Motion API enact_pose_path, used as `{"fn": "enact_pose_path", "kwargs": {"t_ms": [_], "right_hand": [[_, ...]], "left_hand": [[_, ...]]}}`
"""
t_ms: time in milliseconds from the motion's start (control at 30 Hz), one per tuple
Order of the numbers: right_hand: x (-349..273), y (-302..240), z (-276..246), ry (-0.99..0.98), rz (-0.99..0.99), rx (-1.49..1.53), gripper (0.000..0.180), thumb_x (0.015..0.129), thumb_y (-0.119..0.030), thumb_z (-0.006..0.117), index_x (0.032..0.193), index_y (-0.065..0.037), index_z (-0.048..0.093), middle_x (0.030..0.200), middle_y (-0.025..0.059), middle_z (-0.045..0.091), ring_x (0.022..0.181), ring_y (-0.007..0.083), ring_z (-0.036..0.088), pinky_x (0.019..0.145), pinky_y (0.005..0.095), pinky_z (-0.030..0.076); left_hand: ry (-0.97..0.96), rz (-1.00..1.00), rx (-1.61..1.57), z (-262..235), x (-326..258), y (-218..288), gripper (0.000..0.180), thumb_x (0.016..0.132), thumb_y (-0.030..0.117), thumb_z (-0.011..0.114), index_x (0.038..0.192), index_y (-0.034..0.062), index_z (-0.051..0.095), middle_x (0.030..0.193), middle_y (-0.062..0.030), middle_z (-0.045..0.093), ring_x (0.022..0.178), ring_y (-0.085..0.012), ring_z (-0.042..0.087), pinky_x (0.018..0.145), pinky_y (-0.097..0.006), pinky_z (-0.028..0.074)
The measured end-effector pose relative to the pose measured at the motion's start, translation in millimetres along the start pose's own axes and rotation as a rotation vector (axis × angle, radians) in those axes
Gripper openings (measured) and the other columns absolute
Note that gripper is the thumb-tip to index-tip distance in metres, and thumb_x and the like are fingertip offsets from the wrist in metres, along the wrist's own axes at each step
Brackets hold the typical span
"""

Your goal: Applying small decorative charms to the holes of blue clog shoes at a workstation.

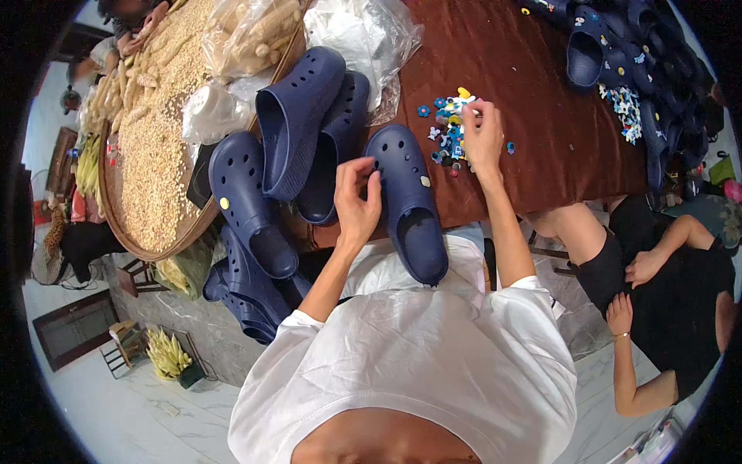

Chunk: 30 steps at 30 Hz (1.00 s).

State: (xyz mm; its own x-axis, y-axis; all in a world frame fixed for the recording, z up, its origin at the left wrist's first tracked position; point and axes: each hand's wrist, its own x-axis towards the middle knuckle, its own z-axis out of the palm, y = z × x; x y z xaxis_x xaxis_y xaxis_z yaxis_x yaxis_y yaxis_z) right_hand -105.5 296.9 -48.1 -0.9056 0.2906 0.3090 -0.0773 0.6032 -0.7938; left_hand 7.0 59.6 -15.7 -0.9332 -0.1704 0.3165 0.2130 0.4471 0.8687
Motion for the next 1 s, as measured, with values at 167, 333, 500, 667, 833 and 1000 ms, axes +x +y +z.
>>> {"fn": "enact_pose_path", "kwargs": {"t_ms": [167, 333, 500, 667, 833, 1000], "right_hand": [[-20.3, -9.6, -11.4, 0.048, -0.188, -0.182, 0.027, 0.094, -0.029, 0.069, 0.1, -0.004, 0.062, 0.095, 0.0124, 0.064, 0.074, 0.021, 0.063, 0.07, 0.0351, 0.051], [-65.8, -44.9, -17.2, -0.691, 0.275, 0.168, 0.044, 0.086, -0.042, 0.079, 0.092, -0.003, 0.06, 0.072, 0.0064, 0.063, 0.067, 0.0134, 0.058, 0.064, 0.0303, 0.049], [-80.9, -43.8, -22.1, -0.696, 0.286, 0.09, 0.047, 0.093, -0.047, 0.068, 0.089, -0.002, 0.054, 0.069, 0.0093, 0.061, 0.064, 0.0204, 0.06, 0.061, 0.037, 0.047], [-82.3, -60.8, -23.0, -0.643, 0.045, 0.004, 0.031, 0.102, -0.033, 0.054, 0.096, -0.003, 0.049, 0.071, 0.0193, 0.061, 0.069, 0.0397, 0.063, 0.064, 0.0481, 0.047], [-84.3, -61.1, -20.1, -0.618, -0.031, -0.046, 0.018, 0.103, -0.021, 0.047, 0.101, -0.003, 0.046, 0.075, 0.0264, 0.061, 0.078, 0.0503, 0.061, 0.067, 0.0566, 0.045], [-89.7, -54.0, -17.5, -0.556, -0.009, 0.027, 0.017, 0.104, -0.021, 0.045, 0.1, -0.004, 0.045, 0.082, 0.0251, 0.061, 0.082, 0.0491, 0.062, 0.068, 0.0549, 0.045]], "left_hand": [[0.101, -0.218, -0.023, -1.0, -33.4, -9.7, 0.019, 0.094, 0.007, 0.065, 0.112, 0.0014, 0.062, 0.093, -0.0039, 0.055, 0.071, -0.0092, 0.057, 0.062, -0.024, 0.045], [0.056, -0.288, -0.083, 7.4, -44.6, -21.6, 0.031, 0.092, 0.014, 0.071, 0.116, 0.0015, 0.055, 0.091, -0.002, 0.049, 0.064, -0.0065, 0.043, 0.059, -0.022, 0.039], [0.01, -0.403, -0.048, 9.0, -35.7, -16.5, 0.035, 0.089, 0.021, 0.077, 0.105, 0.0035, 0.051, 0.083, -0.0003, 0.046, 0.063, -0.0069, 0.041, 0.057, -0.023, 0.038], [-0.047, -0.39, -0.008, 4.2, -29.9, -21.8, 0.037, 0.091, 0.026, 0.074, 0.104, 0.0029, 0.049, 0.08, -0.0033, 0.045, 0.061, -0.012, 0.042, 0.056, -0.028, 0.04], [-0.059, -0.319, 0.034, 6.5, -29.5, -27.3, 0.036, 0.093, 0.028, 0.07, 0.105, 0.0022, 0.048, 0.079, -0.0072, 0.044, 0.058, -0.0172, 0.043, 0.056, -0.033, 0.042], [-0.065, -0.331, 0.062, 8.9, -28.1, -23.8, 0.033, 0.094, 0.025, 0.068, 0.105, 0.0008, 0.049, 0.082, -0.0111, 0.046, 0.069, -0.0232, 0.049, 0.065, -0.039, 0.046]]}}
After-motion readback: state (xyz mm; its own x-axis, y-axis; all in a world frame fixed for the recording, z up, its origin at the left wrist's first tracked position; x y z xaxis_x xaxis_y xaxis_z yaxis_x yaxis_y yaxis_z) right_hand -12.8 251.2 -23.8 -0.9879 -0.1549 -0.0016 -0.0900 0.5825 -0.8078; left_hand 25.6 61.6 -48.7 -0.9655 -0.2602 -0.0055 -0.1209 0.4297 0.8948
